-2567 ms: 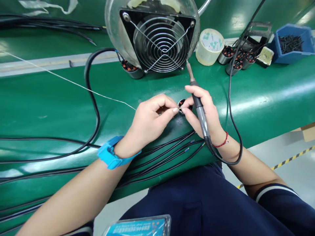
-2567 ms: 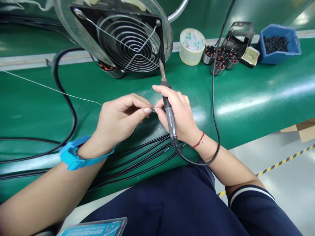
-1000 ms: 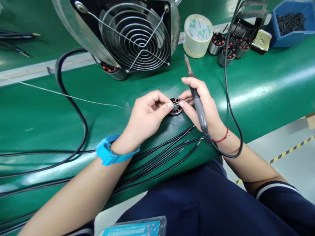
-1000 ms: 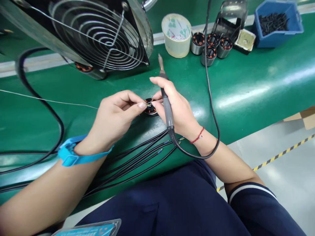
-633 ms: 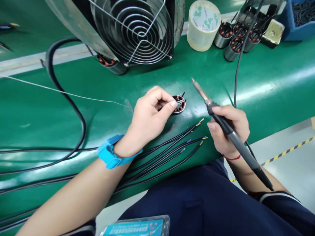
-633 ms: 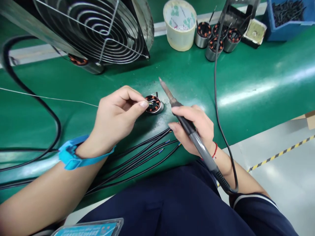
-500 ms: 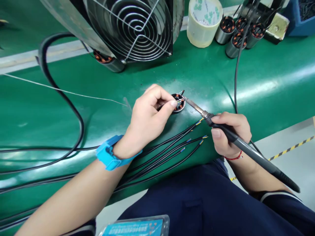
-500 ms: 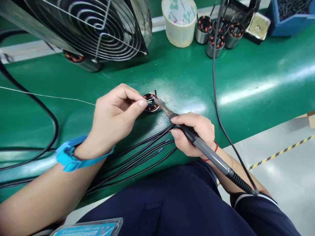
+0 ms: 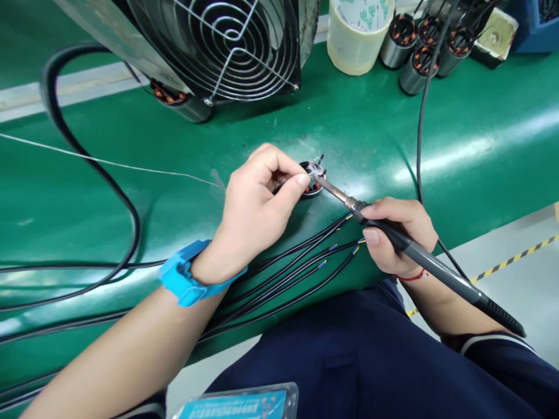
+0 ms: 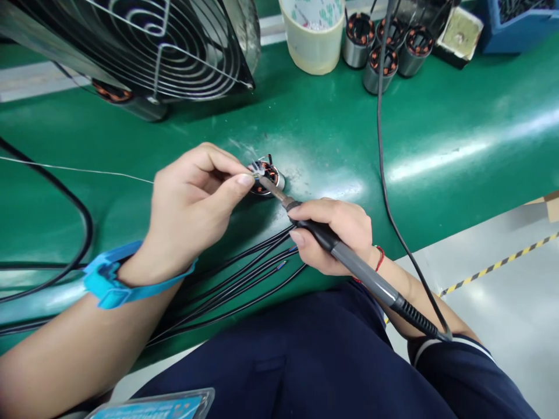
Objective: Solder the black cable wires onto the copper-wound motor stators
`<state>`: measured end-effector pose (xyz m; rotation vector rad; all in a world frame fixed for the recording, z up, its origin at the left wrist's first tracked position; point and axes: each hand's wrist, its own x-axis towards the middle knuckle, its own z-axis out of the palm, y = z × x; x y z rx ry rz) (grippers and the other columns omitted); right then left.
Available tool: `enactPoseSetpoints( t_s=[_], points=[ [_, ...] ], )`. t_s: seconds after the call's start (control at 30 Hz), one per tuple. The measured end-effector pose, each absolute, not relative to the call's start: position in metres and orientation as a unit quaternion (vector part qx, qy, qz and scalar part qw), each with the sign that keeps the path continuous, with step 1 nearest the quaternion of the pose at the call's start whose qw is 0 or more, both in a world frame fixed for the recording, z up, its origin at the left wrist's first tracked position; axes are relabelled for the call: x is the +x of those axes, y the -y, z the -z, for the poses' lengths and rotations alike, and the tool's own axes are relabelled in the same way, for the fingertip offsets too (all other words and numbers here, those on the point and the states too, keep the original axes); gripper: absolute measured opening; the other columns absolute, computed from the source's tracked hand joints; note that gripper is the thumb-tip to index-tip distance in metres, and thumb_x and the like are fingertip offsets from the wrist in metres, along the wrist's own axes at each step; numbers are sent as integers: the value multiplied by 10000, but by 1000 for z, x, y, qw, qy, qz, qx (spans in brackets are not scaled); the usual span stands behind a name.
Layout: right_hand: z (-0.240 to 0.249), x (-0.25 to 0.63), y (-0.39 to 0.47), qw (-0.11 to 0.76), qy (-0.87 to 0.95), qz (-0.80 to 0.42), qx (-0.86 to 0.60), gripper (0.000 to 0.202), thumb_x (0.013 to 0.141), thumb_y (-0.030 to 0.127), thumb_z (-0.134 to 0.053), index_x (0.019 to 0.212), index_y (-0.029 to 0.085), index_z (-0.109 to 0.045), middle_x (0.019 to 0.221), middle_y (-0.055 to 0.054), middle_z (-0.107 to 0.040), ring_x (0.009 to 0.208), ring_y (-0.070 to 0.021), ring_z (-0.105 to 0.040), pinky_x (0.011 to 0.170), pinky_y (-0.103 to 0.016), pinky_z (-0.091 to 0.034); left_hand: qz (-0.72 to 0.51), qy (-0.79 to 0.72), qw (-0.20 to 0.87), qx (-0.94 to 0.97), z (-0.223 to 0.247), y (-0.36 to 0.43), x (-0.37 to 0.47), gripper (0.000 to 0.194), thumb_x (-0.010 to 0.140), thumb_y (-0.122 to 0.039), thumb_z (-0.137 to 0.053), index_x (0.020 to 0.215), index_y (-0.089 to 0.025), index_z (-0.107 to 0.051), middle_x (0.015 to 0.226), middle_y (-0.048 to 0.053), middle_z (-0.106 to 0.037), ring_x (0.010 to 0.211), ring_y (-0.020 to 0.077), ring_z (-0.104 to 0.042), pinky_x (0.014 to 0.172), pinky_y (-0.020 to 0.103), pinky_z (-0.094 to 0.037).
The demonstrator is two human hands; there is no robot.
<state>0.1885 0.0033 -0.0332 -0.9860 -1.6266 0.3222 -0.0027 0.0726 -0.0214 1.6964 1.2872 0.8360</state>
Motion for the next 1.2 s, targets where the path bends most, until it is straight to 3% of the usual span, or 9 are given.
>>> enactPoseSetpoints(
  t_s=[0.47,0.6,0.73,0.9,1.03,1.1,1.2],
  points=[
    [34,188,-3,570,690,-149,-420,112,951,258,-591,1049,236,-641,817,10,-705,655,-117,-677,616,-227,-598,-381,-504,400,663,26,-71,1,118,862,-261,-676,762,-227,-623,762,-8,-588,675,137,-542,626,324,-428],
    [36,188,-5,585,691,-131,-404,121,940,237,-607,1046,211,-659,784,11,-704,565,-107,-622,537,-230,-560,-400,-491,377,675,32,-72,0,132,868,-282,-696,764,-242,-626,757,-11,-597,658,138,-547,606,322,-433],
    [38,190,-6,588,678,-124,-423,197,947,263,-612,1139,270,-657,824,0,-740,507,-133,-576,467,-284,-532,-400,-489,365,684,36,-72,-1,127,875,-259,-700,770,-247,-631,769,-11,-612,666,138,-570,605,319,-453],
    [34,193,-7,511,705,-125,-476,341,960,230,-620,1282,340,-619,1078,9,-772,710,-157,-713,688,-309,-644,-406,-480,364,687,35,-73,-1,118,871,-227,-704,778,-236,-633,763,-16,-612,645,126,-565,581,308,-453],
    [21,196,-15,481,696,-199,-494,392,995,285,-622,1377,357,-563,1403,23,-659,920,-145,-776,814,-264,-658,-399,-486,365,687,36,-73,-2,116,885,-236,-697,789,-233,-632,770,-12,-613,652,128,-566,588,316,-448],
    [13,199,-23,460,695,-233,-501,332,1017,284,-583,1343,342,-577,1393,23,-658,887,-125,-775,826,-259,-651,-403,-481,366,688,38,-74,-2,118,886,-252,-701,794,-224,-633,765,-9,-612,641,129,-560,577,323,-436],
    [4,200,-39,405,722,-253,-501,287,992,223,-573,1275,275,-582,1126,8,-730,939,-157,-757,891,-307,-623,-394,-484,372,687,38,-74,-2,137,893,-285,-702,800,-217,-628,767,-8,-612,632,131,-549,579,327,-432]
  ],
)
